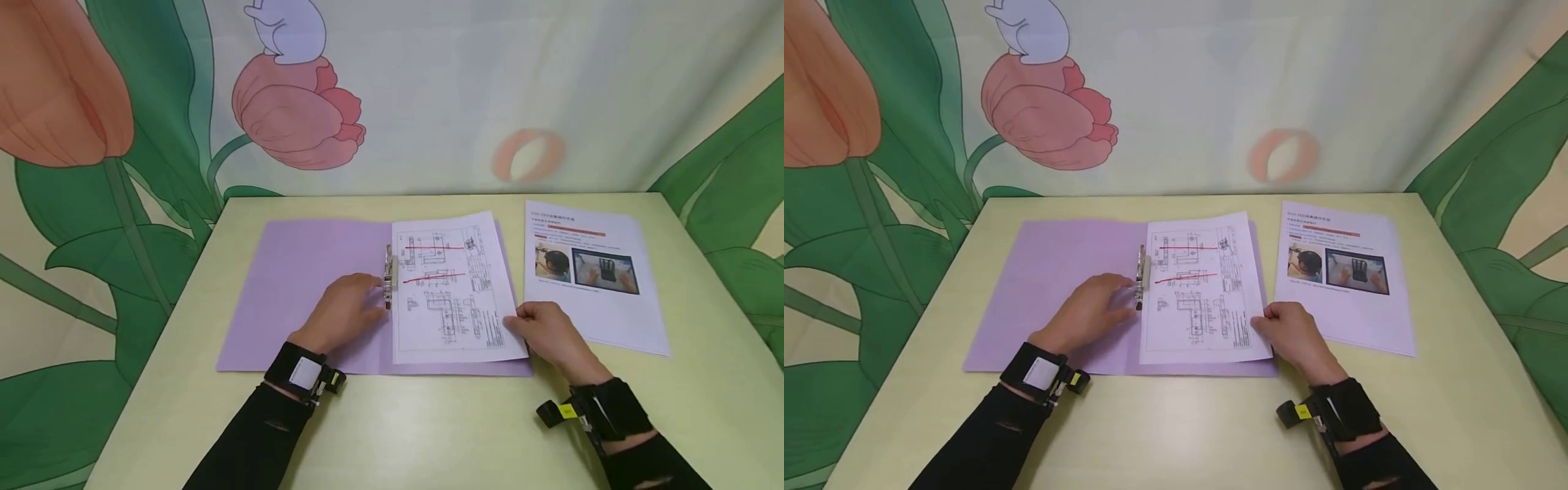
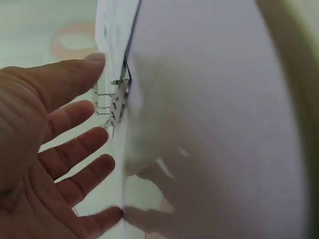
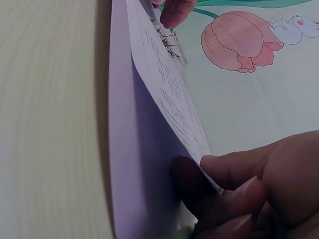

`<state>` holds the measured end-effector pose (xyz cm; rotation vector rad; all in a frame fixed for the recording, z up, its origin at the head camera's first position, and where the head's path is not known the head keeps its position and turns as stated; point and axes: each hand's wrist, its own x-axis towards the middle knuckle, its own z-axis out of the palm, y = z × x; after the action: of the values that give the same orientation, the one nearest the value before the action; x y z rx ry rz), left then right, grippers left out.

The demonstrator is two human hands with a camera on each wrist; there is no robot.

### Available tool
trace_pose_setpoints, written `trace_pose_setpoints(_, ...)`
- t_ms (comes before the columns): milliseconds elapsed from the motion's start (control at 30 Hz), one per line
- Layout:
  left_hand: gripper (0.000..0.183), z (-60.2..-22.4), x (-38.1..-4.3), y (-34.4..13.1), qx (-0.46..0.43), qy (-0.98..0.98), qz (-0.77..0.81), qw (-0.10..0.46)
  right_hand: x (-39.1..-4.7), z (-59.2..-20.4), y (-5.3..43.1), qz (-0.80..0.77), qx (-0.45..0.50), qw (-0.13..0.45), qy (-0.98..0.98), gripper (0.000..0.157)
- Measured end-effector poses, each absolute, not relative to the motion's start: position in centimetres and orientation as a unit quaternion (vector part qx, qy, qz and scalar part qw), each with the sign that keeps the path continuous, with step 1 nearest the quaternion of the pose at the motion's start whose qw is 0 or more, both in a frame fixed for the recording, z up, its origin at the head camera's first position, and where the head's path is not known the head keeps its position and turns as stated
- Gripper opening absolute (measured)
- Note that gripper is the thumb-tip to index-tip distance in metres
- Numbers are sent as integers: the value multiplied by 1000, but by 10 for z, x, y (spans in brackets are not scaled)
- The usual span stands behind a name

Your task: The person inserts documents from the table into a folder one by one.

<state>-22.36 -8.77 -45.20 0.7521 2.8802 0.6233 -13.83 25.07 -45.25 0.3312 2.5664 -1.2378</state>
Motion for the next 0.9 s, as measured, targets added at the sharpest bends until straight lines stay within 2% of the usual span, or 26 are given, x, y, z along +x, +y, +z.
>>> trace_pose_setpoints(100, 53, -451, -234, -88, 227, 945, 222, 79, -141, -453, 250, -416, 100, 132, 894, 25)
trace_pose_setpoints(200, 47, -449, -249, -86, 198, 946, 237, 102, -143, -453, 250, -407, 87, 131, 900, 23)
trace_pose_setpoints(333, 35, -448, -272, -78, 150, 944, 272, 108, -144, -454, 250, -393, 75, 130, 907, 21)
trace_pose_setpoints(600, 36, -457, -297, -60, 30, 944, 309, 116, -145, -450, 249, -370, 57, 126, 919, 20)
trace_pose_setpoints(900, 27, -461, -305, -46, 6, 934, 339, 110, -142, -445, 249, -353, 44, 130, 926, 22)
